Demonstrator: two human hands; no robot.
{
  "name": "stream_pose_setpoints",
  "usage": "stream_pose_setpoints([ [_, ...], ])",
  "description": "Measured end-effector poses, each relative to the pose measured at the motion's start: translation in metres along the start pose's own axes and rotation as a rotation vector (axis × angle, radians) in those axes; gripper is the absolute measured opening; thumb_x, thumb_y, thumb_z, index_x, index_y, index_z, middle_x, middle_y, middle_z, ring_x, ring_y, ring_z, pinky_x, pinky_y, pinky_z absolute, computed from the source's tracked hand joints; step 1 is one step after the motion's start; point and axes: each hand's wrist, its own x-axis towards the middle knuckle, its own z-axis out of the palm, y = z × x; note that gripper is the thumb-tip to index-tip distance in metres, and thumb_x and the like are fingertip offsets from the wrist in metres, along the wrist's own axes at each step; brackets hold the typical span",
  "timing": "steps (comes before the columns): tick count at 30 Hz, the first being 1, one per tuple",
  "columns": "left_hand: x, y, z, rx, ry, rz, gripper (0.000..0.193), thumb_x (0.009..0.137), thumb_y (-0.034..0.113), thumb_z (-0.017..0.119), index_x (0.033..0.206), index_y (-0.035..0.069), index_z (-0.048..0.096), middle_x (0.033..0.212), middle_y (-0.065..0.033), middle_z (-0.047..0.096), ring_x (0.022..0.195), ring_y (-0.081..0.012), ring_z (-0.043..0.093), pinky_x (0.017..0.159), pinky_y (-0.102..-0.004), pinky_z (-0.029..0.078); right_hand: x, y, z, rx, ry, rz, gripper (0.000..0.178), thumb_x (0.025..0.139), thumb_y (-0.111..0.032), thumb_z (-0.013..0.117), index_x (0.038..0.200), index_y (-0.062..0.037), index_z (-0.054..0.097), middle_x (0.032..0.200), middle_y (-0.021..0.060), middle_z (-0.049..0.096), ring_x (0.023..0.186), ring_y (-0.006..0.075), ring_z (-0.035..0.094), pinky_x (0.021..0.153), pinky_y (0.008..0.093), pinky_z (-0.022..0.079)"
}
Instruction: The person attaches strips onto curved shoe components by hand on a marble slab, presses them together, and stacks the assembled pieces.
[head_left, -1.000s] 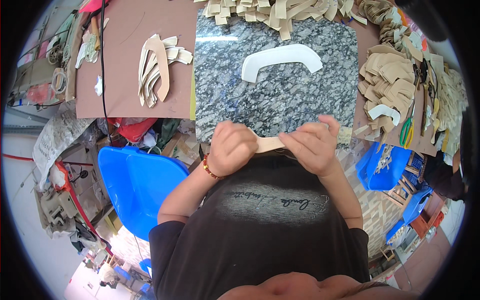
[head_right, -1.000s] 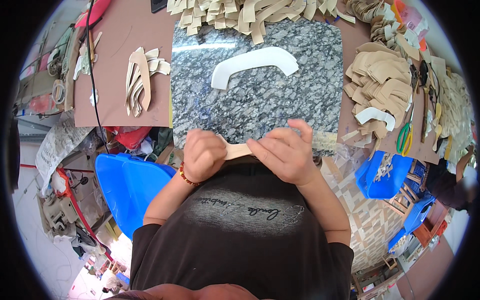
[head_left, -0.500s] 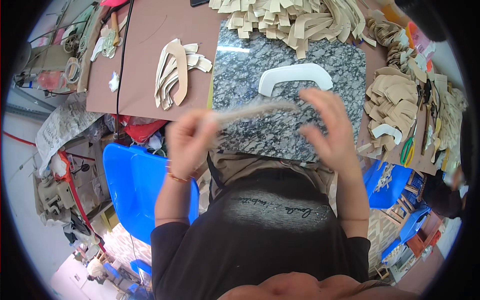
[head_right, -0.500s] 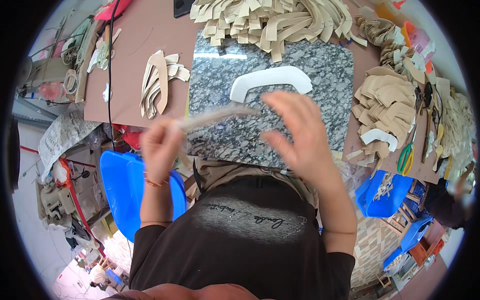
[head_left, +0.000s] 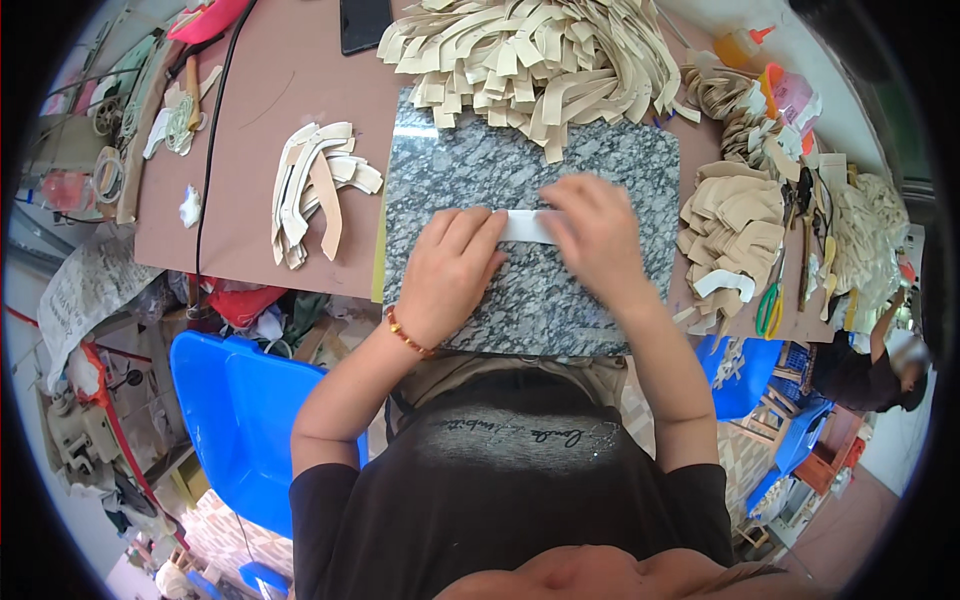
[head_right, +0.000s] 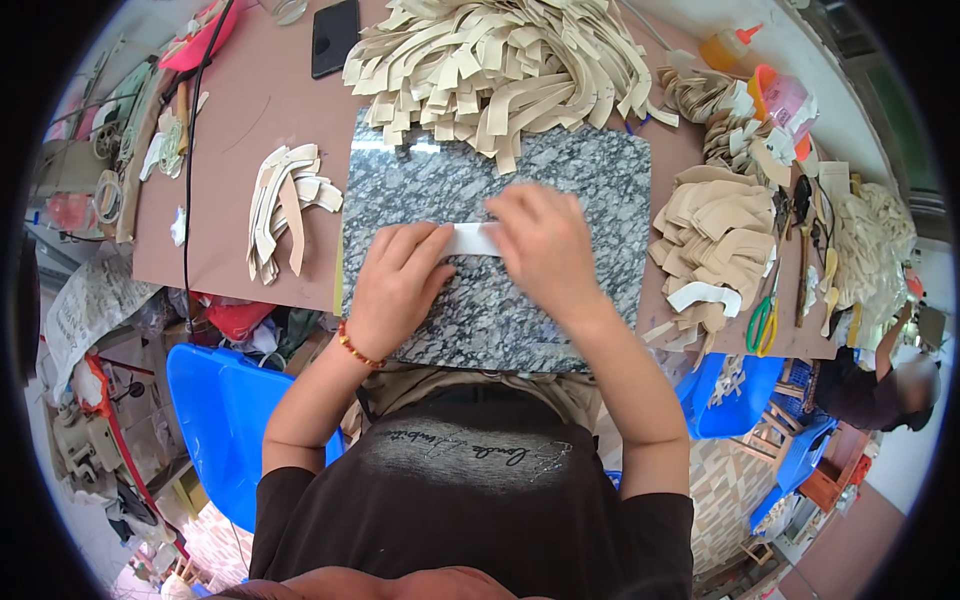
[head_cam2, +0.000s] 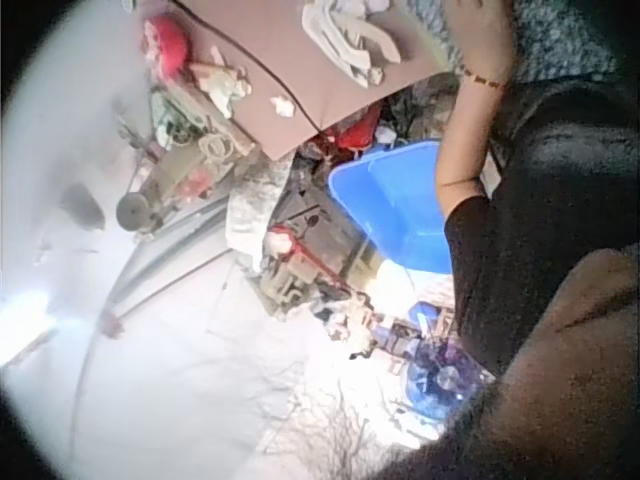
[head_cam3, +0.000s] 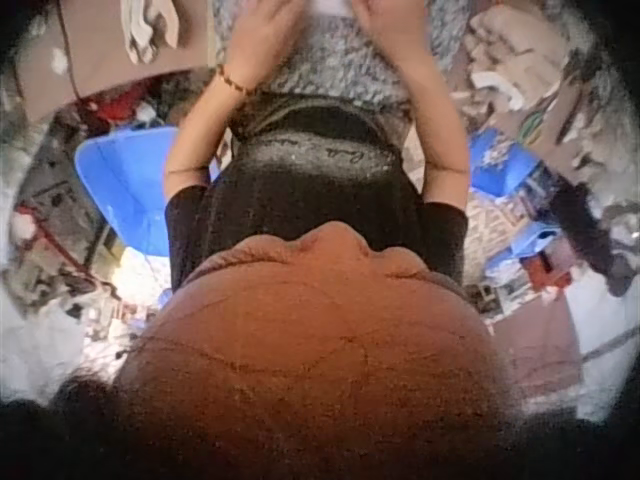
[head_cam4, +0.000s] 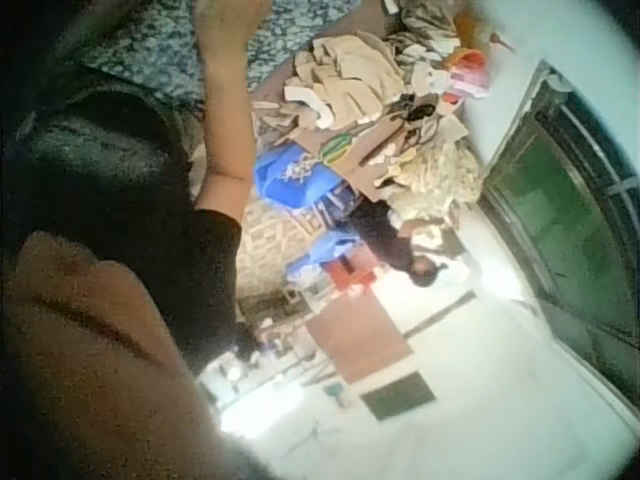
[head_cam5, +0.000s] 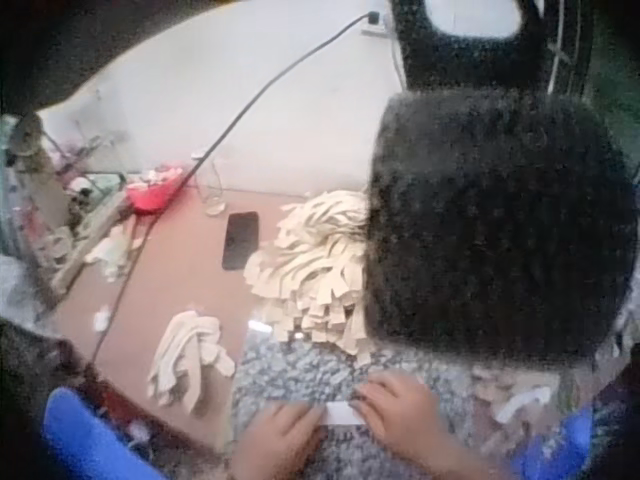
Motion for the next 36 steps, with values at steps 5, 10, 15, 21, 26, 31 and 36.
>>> stream_pose_setpoints([
  [5, 0.014, -0.004, 0.015, 0.038, -0.047, -0.016, 0.033, 0.077, 0.001, 0.077, 0.109, 0.003, 0.068, 0.105, -0.0107, 0.063, 0.096, -0.0312, 0.059, 0.085, -0.0398, 0.052, 0.068, 0.063, -0.012, 0.04, 0.301, 0.235, 0.018, 0.089, -0.013, 0.072, 0.105, -0.0062, 0.069, 0.102, 0.0098, 0.068, 0.094, 0.0312, 0.065, 0.086, 0.0447, 0.049],
  [10, 0.028, -0.008, 0.017, 0.144, -0.036, 0.007, 0.026, 0.077, 0.001, 0.077, 0.099, 0.006, 0.065, 0.102, -0.0092, 0.063, 0.096, -0.0298, 0.06, 0.081, -0.0398, 0.05, 0.088, 0.112, 0.004, -0.051, 0.356, 0.348, 0.024, 0.089, -0.02, 0.072, 0.108, -0.0052, 0.068, 0.096, 0.0157, 0.067, 0.086, 0.0376, 0.065, 0.079, 0.0464, 0.052],
  [15, 0.021, -0.001, 0.011, 0.014, 0.052, 0.05, 0.016, 0.081, 0.002, 0.073, 0.094, 0.006, 0.065, 0.093, -0.0077, 0.064, 0.089, -0.0283, 0.062, 0.077, -0.0389, 0.049, 0.033, 0.08, -0.017, -0.056, -0.013, 0.183, 0.022, 0.093, -0.015, 0.065, 0.113, -0.0038, 0.068, 0.098, 0.0182, 0.068, 0.09, 0.0387, 0.066, 0.08, 0.044, 0.052],
  [21, 0.006, 0.016, -0.015, -0.477, -0.267, -0.195, 0.01, 0.088, 0.005, 0.071, 0.095, 0.004, 0.064, 0.083, -0.011, 0.063, 0.083, -0.0311, 0.065, 0.073, -0.0409, 0.052, -0.015, 0.046, -0.056, 0.308, -0.141, 0.545, 0.024, 0.097, -0.015, 0.063, 0.116, -0.0038, 0.069, 0.083, 0.0058, 0.065, 0.079, 0.0168, 0.062, 0.073, 0.0308, 0.049],
  [26, -0.028, 0.018, 0.003, -0.243, -0.277, -0.036, 0.015, 0.084, 0.004, 0.075, 0.097, 0.004, 0.068, 0.092, -0.0123, 0.067, 0.085, -0.033, 0.064, 0.072, -0.0384, 0.052, -0.05, 0.05, -0.094, 0.714, -0.172, 0.946, 0.023, 0.099, -0.023, 0.062, 0.102, -0.002, 0.07, 0.074, -0.0058, 0.057, 0.071, 0.0032, 0.049, 0.063, 0.023, 0.039],
  [31, -0.049, 0.02, -0.011, -0.254, 0.001, -0.103, 0.021, 0.082, 0.0, 0.077, 0.101, 0.003, 0.069, 0.092, -0.0105, 0.067, 0.083, -0.0296, 0.064, 0.075, -0.0383, 0.051, -0.064, -0.008, -0.105, 0.791, -0.286, 0.713, 0.014, 0.098, -0.015, 0.065, 0.1, -0.0019, 0.069, 0.075, -0.0061, 0.058, 0.07, 0.0017, 0.049, 0.061, 0.0198, 0.037],
  [36, -0.084, 0.029, -0.022, -0.242, 0.014, -0.096, 0.022, 0.08, -0.004, 0.075, 0.099, 0.003, 0.067, 0.093, -0.0107, 0.068, 0.084, -0.029, 0.064, 0.074, -0.038, 0.049, -0.057, -0.05, -0.077, 0.905, -0.553, 0.676, 0.01, 0.097, -0.01, 0.066, 0.099, -0.0002, 0.068, 0.077, -0.0026, 0.064, 0.068, 0.0015, 0.055, 0.06, 0.0188, 0.042],
])
